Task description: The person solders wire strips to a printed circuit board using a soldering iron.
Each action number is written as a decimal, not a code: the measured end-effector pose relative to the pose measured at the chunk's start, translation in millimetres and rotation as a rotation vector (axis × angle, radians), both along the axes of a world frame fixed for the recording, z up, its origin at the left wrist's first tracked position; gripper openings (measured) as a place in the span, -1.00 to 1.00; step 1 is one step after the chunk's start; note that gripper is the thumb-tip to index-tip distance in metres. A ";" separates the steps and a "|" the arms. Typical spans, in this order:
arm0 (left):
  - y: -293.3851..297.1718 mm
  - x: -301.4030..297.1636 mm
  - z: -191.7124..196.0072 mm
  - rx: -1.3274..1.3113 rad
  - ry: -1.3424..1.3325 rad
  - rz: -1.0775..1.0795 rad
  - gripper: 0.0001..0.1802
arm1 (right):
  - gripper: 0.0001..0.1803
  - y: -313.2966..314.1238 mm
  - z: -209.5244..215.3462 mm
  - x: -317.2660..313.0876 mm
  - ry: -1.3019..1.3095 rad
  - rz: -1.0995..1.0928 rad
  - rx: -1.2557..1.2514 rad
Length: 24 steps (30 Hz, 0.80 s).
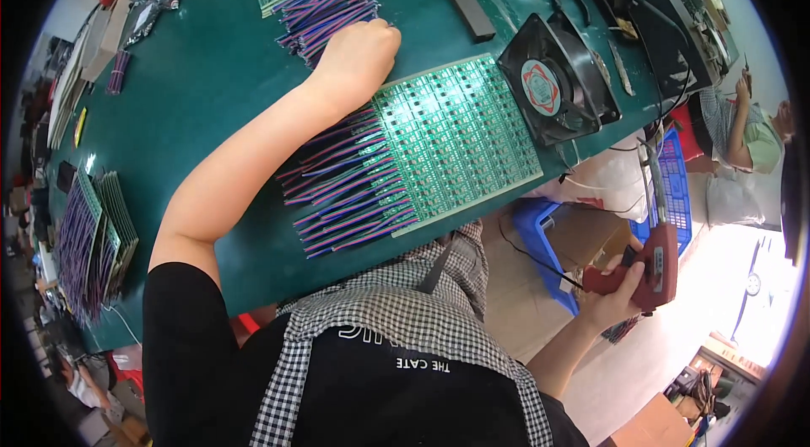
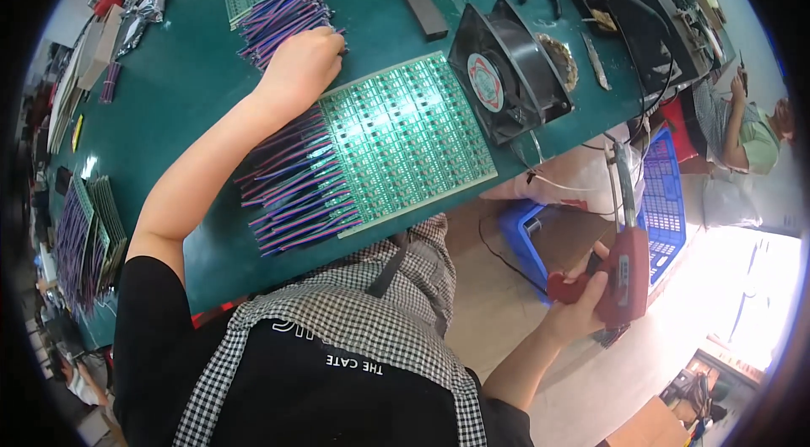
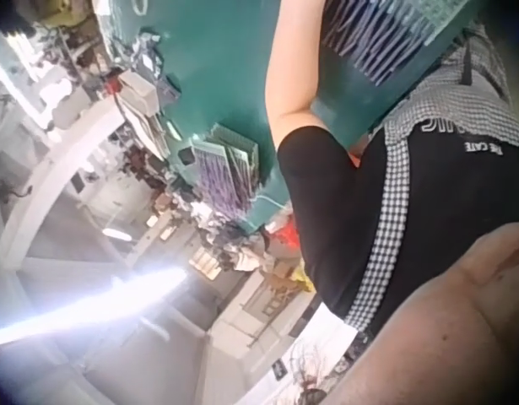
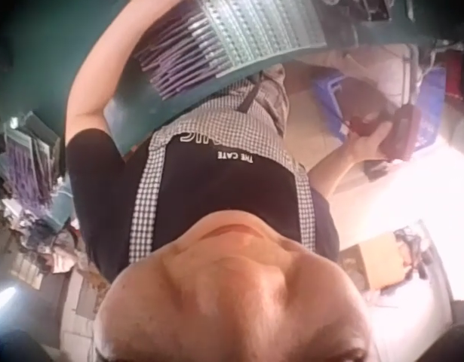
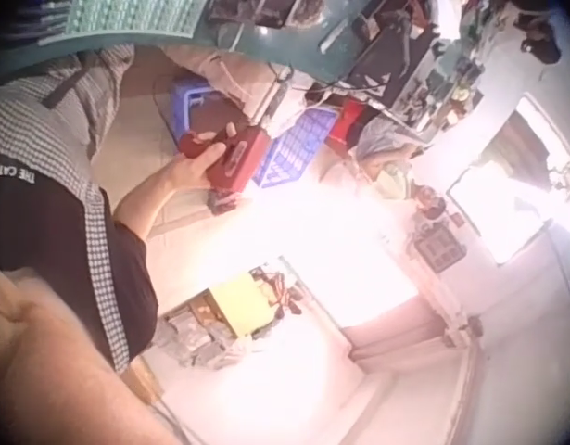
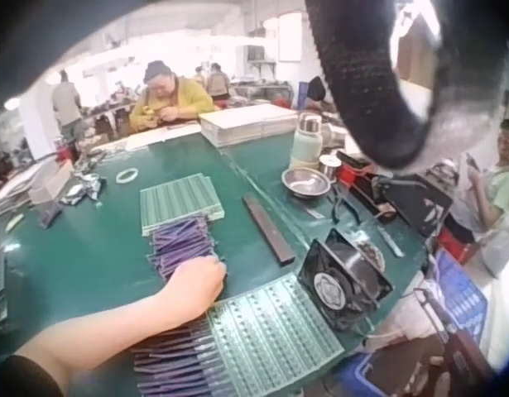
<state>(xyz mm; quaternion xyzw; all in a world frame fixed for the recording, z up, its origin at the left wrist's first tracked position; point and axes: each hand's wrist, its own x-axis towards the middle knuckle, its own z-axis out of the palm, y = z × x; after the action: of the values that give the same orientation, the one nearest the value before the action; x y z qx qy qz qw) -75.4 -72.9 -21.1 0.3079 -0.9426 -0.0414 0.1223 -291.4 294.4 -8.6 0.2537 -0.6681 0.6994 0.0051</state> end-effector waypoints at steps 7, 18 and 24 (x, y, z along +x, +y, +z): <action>26.9 19.8 39.7 0.502 0.530 0.010 -0.79 | -0.50 38.2 2.5 11.0 -0.061 -0.009 -0.066; 173.7 68.9 21.2 0.160 0.322 -0.295 -0.71 | -0.62 55.8 -9.8 94.7 -0.522 0.637 0.185; 127.2 108.5 70.6 0.050 0.360 0.170 -0.87 | 0.00 38.1 -5.2 98.2 -0.465 0.269 0.322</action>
<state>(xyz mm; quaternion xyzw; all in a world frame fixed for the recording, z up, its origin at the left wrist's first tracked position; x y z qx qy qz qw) 33.0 54.3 49.5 0.3771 -0.8747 -0.1087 0.2844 -193.2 332.5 -13.8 0.1704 -0.7141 0.6182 -0.2808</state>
